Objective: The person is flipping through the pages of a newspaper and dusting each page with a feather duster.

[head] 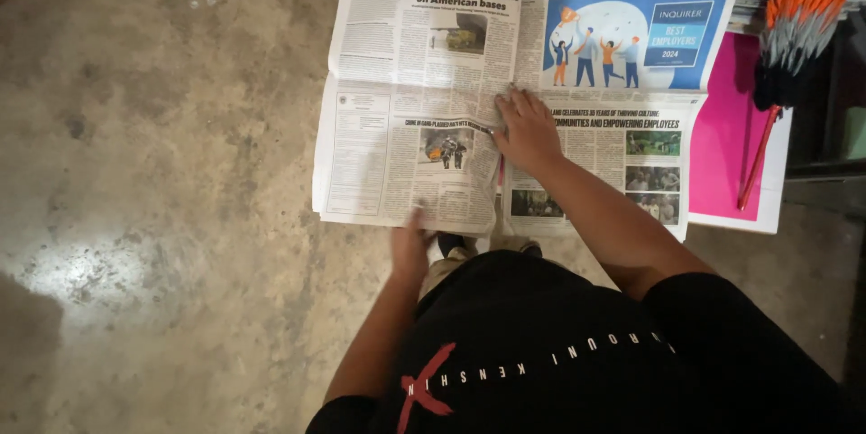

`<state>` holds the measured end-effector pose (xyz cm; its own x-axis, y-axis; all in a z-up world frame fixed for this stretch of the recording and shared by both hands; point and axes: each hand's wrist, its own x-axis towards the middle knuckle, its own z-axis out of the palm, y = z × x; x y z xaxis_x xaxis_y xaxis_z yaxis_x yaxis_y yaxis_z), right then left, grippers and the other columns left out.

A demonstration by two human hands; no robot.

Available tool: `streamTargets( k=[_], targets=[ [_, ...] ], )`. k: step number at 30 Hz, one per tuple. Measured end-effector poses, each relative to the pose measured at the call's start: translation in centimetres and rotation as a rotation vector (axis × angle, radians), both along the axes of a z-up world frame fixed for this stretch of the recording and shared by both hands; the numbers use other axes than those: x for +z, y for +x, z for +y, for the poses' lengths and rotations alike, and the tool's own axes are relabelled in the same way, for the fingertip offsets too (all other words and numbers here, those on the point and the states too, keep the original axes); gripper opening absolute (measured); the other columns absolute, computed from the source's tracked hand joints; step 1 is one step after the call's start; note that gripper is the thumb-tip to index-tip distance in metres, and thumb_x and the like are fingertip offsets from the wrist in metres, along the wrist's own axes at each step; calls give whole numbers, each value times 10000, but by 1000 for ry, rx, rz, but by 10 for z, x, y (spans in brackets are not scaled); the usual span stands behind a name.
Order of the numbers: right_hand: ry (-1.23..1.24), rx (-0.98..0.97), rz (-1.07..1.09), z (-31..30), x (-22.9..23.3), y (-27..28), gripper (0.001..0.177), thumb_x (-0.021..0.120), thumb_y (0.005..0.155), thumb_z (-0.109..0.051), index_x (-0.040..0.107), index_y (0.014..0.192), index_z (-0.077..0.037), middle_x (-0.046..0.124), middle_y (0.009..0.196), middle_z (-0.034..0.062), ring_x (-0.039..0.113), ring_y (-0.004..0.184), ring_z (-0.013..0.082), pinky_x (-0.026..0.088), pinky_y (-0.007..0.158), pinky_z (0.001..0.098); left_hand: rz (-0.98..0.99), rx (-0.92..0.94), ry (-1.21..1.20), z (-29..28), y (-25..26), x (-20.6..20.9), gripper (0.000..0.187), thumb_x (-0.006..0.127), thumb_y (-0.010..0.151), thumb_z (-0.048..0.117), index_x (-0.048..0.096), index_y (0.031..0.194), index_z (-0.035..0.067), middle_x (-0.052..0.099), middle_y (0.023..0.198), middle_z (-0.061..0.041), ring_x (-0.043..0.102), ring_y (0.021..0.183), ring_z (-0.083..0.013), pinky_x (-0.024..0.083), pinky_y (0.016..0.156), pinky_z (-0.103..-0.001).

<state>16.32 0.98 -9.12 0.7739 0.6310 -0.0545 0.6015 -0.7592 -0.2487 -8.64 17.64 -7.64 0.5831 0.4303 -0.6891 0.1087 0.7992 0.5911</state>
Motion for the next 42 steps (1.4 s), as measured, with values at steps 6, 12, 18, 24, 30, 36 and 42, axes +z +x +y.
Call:
streamTargets(
  k=[6, 12, 18, 24, 30, 36, 42],
  targets=[
    [-36, 81, -64, 2, -3, 10, 665, 644, 956, -335, 458, 1539, -75, 362, 1626, 140, 314, 1499, 362, 242, 1220, 541, 16, -559, 200, -40, -2, -51, 325, 781, 893, 159, 688, 1103, -70, 700, 807, -103, 619, 629, -189, 503, 534, -323],
    [-79, 85, -4, 3, 0, 20, 664, 640, 961, -349, 426, 1558, -153, 332, 1650, 85, 278, 1521, 305, 205, 1223, 563, -5, -658, 134, -30, -5, -65, 287, 754, 909, 104, 679, 1121, -74, 742, 862, -123, 663, 665, -181, 517, 563, -306],
    [-95, 83, 30, -3, -2, 19, 689, 632, 978, -389, 385, 1587, -184, 295, 1682, 53, 237, 1553, 274, 183, 1254, 553, -17, -757, -44, -26, -1, -51, 347, 730, 920, 195, 668, 1186, -20, 763, 984, -142, 729, 853, -237, 583, 744, -352],
    [-106, 110, 95, 1, 15, 20, 841, 685, 905, -499, 336, 1592, -161, 228, 1684, 73, 195, 1545, 303, 163, 1240, 556, -104, -875, 1439, -34, 4, 3, 620, 821, 805, 412, 654, 1284, 56, 671, 1291, -226, 631, 1182, -433, 488, 999, -550],
    [-135, 149, 123, -5, 7, 27, 929, 726, 869, -547, 320, 1604, -151, 198, 1705, 94, 166, 1566, 322, 164, 1246, 562, -155, -1199, 1546, -35, 31, -3, 904, 785, 765, 511, 471, 1480, 55, 421, 1527, -272, 349, 1424, -485, 263, 1160, -598],
    [-137, 188, 147, -8, 1, 35, 978, 748, 842, -529, 285, 1625, -167, 158, 1713, 96, 136, 1566, 329, 167, 1243, 552, -175, -1303, 1668, -38, 24, -8, 676, 707, 822, 329, 557, 1421, 55, 515, 1476, -238, 443, 1384, -453, 340, 1139, -572],
    [-105, 199, 124, -9, 6, 34, 996, 785, 811, -495, 293, 1604, -148, 177, 1699, 112, 156, 1553, 334, 173, 1226, 558, -111, -1418, 1552, -29, -31, -20, 221, 679, 982, 324, 687, 909, 116, 704, 998, -123, 668, 987, -329, 528, 889, -500]
  ],
)
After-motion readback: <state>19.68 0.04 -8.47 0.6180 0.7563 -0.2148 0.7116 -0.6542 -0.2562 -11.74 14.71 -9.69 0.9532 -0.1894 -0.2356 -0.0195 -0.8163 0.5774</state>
